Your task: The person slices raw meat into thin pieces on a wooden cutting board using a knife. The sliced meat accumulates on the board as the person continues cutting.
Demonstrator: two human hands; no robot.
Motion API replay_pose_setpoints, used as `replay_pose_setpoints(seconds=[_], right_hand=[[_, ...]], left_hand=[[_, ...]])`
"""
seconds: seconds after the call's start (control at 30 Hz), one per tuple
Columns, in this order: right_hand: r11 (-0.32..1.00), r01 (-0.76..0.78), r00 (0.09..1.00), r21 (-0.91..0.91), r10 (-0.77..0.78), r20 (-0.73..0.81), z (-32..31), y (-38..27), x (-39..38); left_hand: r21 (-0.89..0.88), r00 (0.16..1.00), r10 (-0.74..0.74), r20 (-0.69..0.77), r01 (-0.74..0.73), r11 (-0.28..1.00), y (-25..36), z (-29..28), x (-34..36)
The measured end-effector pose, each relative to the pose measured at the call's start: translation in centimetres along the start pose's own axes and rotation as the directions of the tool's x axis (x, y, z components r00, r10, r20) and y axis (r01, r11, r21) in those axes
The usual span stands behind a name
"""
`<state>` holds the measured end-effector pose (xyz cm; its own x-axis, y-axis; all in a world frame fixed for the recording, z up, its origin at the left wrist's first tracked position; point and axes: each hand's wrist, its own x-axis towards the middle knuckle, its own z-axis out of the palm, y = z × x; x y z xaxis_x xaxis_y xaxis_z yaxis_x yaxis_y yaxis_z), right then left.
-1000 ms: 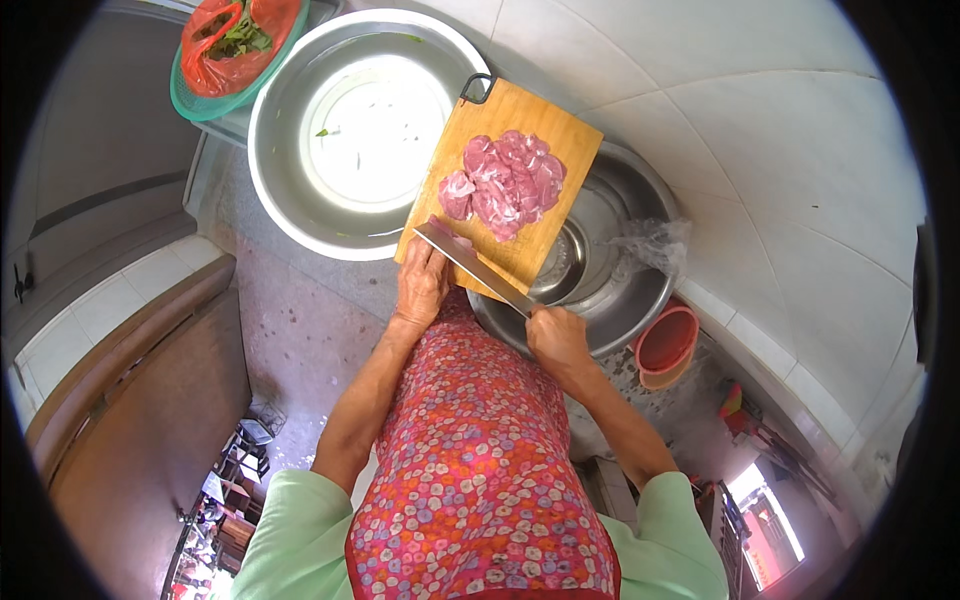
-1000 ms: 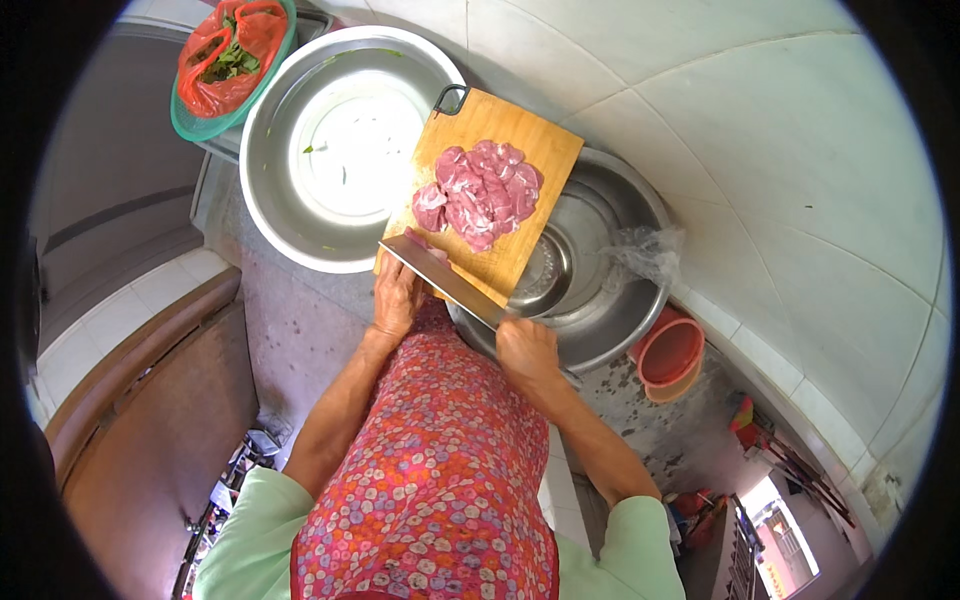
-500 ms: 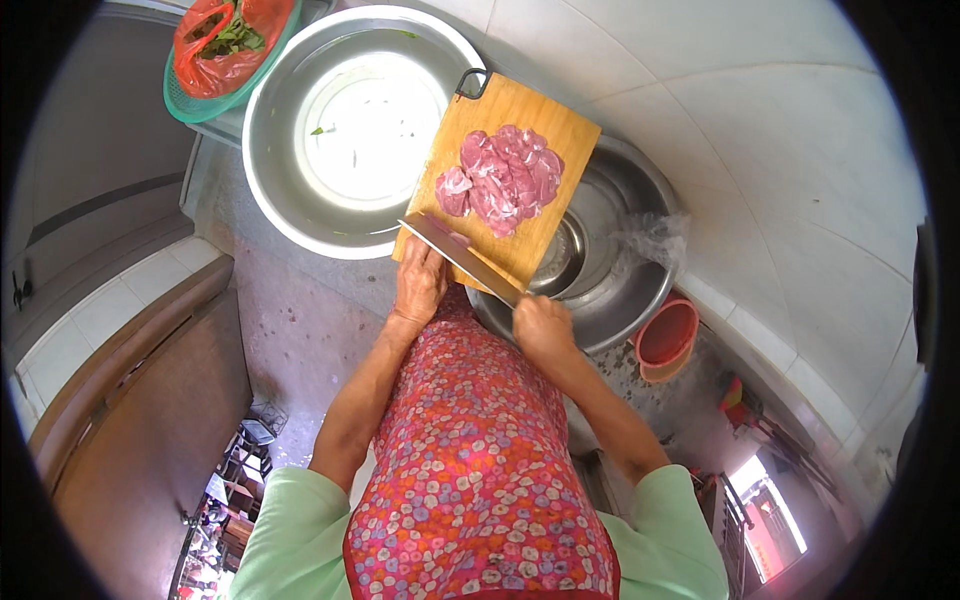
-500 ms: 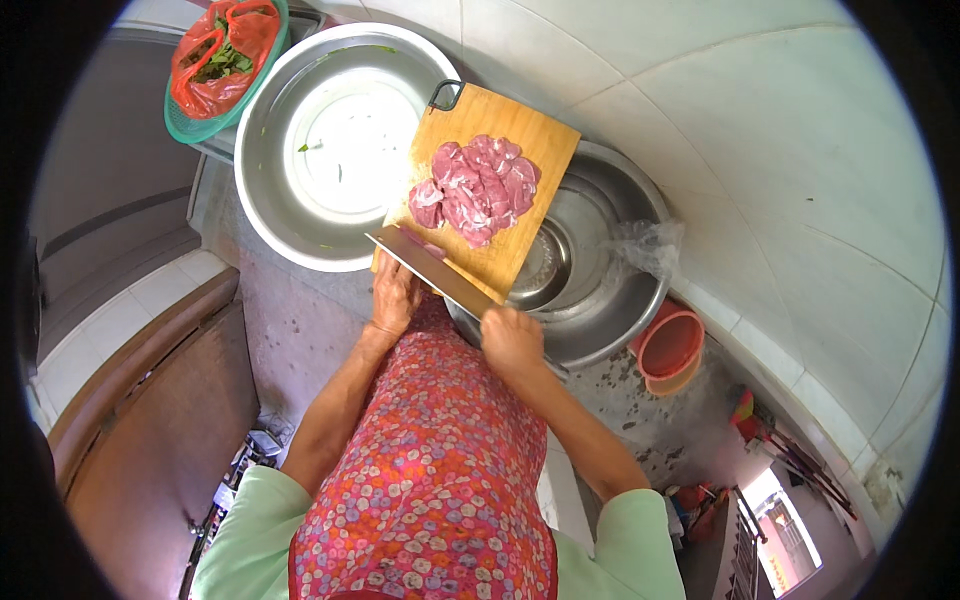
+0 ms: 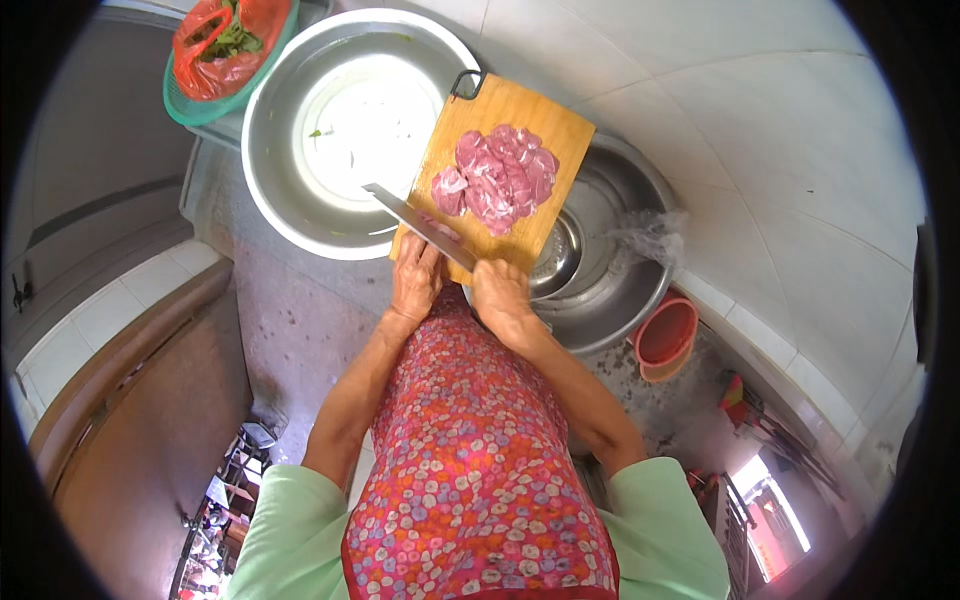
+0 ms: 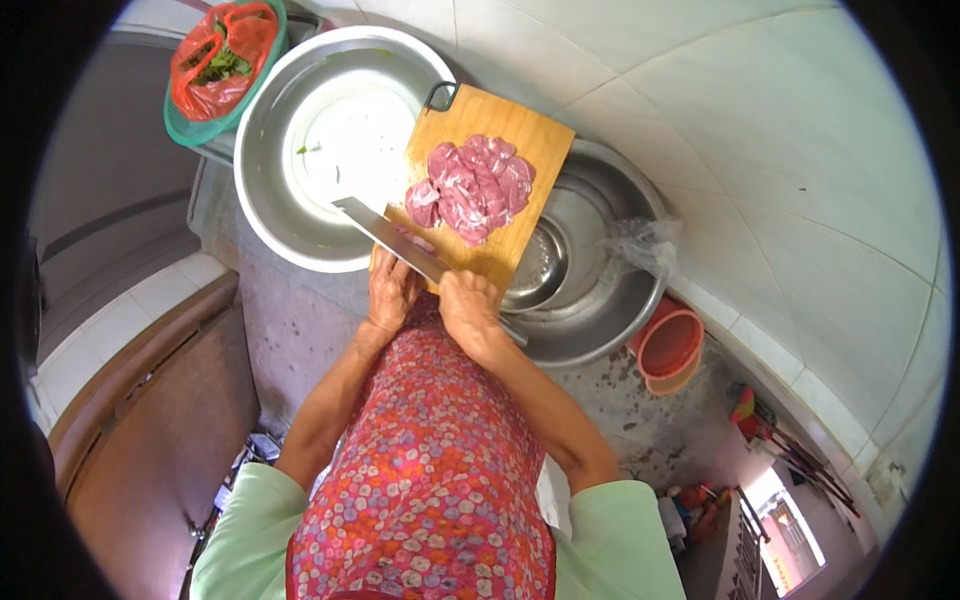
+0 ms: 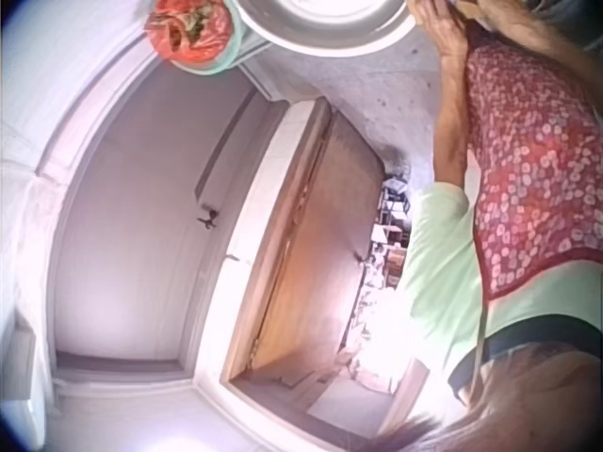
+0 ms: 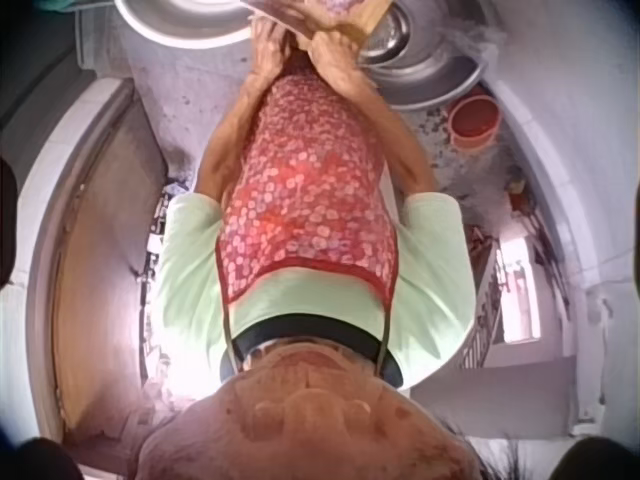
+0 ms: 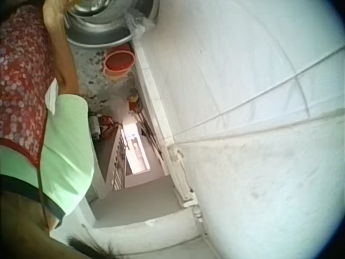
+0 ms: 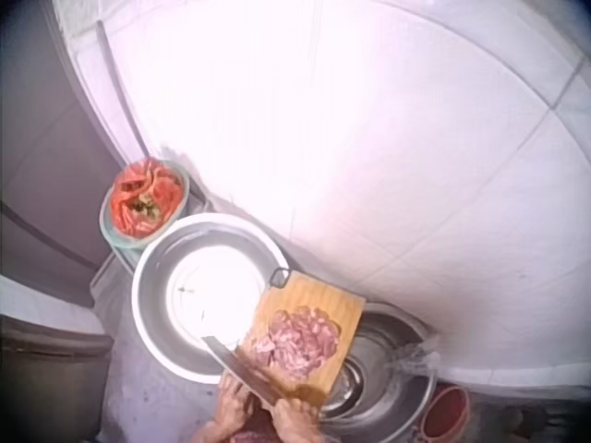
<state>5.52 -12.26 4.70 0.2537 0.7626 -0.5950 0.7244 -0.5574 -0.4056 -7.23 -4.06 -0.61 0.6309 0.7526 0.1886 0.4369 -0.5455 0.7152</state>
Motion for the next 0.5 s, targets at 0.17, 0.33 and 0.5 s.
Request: replay_pose_setpoints(seconds=[0.17,0.33,0.5], right_hand=[[0.998,-0.018,0.995,-0.064,0.024,0.092,1.3,2.5,-2.4],[0.993,-0.031,0.999,-0.110,0.029,-0.017,2.3,3.8,-4.3],[0.997,-0.038,0.999,-0.071,0.040,0.023,0.7,2.1,-2.2]], left_hand=[[0.021,0.995,-0.081,0.056,0.080,0.997,-0.1,0.0,-0.7],[0.027,0.994,-0.094,0.063,0.093,0.995,-0.5,1.1,-1.9],[0.056,0.997,-0.064,0.031,0.062,0.996,0.6,0.3,-0.9]])
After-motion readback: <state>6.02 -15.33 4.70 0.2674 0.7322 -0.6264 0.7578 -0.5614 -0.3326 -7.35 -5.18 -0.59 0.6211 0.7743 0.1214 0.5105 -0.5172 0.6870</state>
